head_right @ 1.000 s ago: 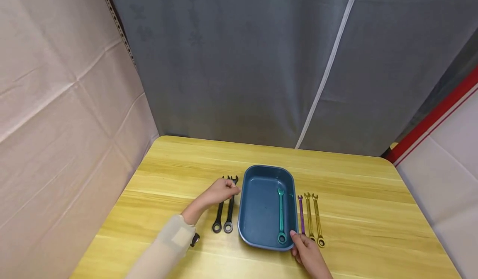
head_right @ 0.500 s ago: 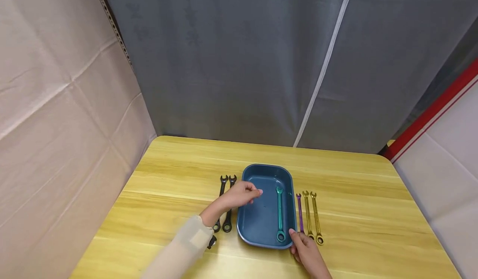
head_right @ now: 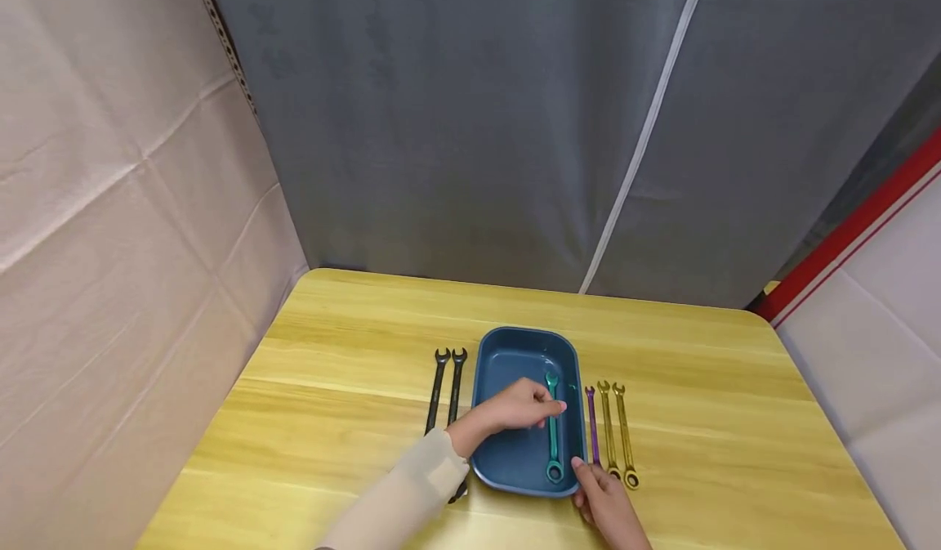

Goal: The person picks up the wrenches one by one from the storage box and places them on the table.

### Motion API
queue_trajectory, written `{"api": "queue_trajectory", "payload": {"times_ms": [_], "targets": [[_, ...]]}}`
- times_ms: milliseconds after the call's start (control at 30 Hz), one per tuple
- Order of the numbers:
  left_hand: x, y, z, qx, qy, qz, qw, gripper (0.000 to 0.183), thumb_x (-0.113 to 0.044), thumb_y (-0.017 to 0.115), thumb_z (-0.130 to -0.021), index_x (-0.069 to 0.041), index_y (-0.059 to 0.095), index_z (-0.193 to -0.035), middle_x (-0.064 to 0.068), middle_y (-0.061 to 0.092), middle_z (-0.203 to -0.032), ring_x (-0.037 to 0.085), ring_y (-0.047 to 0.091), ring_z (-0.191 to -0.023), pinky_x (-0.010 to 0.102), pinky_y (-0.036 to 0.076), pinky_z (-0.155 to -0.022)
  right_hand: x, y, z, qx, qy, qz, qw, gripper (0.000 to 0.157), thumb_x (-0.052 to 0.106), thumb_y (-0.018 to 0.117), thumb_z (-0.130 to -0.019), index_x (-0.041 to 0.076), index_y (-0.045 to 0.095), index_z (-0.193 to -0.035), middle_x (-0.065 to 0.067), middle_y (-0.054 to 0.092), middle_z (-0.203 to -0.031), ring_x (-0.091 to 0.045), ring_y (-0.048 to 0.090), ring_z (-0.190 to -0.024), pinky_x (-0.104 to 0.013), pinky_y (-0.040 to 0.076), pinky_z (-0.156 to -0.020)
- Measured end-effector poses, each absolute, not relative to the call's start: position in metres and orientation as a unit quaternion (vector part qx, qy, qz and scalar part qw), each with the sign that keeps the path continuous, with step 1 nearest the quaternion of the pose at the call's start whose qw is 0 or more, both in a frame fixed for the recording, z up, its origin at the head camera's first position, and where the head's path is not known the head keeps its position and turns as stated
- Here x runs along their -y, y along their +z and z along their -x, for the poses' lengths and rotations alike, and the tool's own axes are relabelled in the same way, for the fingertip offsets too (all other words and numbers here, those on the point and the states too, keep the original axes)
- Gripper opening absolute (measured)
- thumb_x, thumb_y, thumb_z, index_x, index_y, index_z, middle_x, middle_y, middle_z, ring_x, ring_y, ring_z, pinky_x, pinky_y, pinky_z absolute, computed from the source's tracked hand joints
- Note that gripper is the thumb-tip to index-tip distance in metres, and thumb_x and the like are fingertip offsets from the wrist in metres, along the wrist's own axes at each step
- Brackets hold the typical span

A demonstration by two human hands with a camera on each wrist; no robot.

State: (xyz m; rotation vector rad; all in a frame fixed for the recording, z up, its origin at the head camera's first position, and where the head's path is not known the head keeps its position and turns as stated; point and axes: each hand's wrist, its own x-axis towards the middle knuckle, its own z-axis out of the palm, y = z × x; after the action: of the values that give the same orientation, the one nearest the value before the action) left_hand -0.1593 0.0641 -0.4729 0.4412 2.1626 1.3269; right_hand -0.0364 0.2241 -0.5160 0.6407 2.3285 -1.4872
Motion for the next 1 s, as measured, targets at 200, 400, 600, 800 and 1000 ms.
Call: {"api": "queue_trajectory", "payload": {"times_ms": [200,400,600,800,1000], "targets": [[-0.075,-0.487,0.157,-0.841,0.454,-0.125,0.266,0.05,-0.035,0.063,-0.093,-0.012,0.051,-0.051,0.0,0.047,-0.048,0.011,0.029,-0.041,0.025,0.024,-0.045,-0.225,-0.519,0.033,-0.808,-0.519,-0.229,0.16,0.055,0.046,0.04,-0.102,0.004,0.055,-0.07,0.0,0.042,-0.053,-0.013,0.038,-0.048,-0.025,0.033,-0.048],[-0.081,-0.495,0.157,-0.876,0.404,-0.105,0.243,0.056,-0.04,0.065,-0.09,-0.02,0.041,-0.044,-0.008,0.033,-0.042,0.011,0.031,-0.043,0.027,0.029,-0.052,-0.227,-0.52,0.035,-0.81,-0.514,-0.227,0.167,0.059,0.052,0.038,-0.101,0.005,0.055,-0.071,0.0,0.042,-0.053,-0.012,0.036,-0.048,-0.026,0.032,-0.046],[-0.084,-0.501,0.157,-0.883,0.396,-0.097,0.234,0.058,-0.041,0.066,-0.089,-0.019,0.039,-0.043,-0.008,0.028,-0.041,0.012,0.028,-0.042,0.027,0.03,-0.052,-0.228,-0.519,0.037,-0.808,-0.517,-0.224,0.17,0.057,0.05,0.039,-0.101,0.005,0.055,-0.07,0.0,0.042,-0.053,-0.013,0.038,-0.048,-0.026,0.034,-0.048],[-0.083,-0.503,0.156,-0.892,0.38,-0.1,0.223,0.056,-0.041,0.067,-0.089,-0.019,0.042,-0.044,-0.008,0.031,-0.042,0.012,0.034,-0.045,0.031,0.033,-0.061,-0.228,-0.52,0.038,-0.809,-0.518,-0.221,0.169,0.059,0.052,0.038,-0.101,0.005,0.055,-0.07,0.0,0.043,-0.054,-0.013,0.04,-0.049,-0.027,0.035,-0.049],[-0.085,-0.508,0.154,-0.922,0.309,-0.11,0.204,0.057,-0.046,0.068,-0.086,-0.019,0.039,-0.045,-0.007,0.031,-0.042,0.013,0.036,-0.043,0.029,0.031,-0.052,-0.227,-0.521,0.037,-0.806,-0.522,-0.221,0.17,0.059,0.053,0.038,-0.101,0.005,0.055,-0.071,0.0,0.044,-0.055,-0.013,0.04,-0.05,-0.027,0.035,-0.05]]}}
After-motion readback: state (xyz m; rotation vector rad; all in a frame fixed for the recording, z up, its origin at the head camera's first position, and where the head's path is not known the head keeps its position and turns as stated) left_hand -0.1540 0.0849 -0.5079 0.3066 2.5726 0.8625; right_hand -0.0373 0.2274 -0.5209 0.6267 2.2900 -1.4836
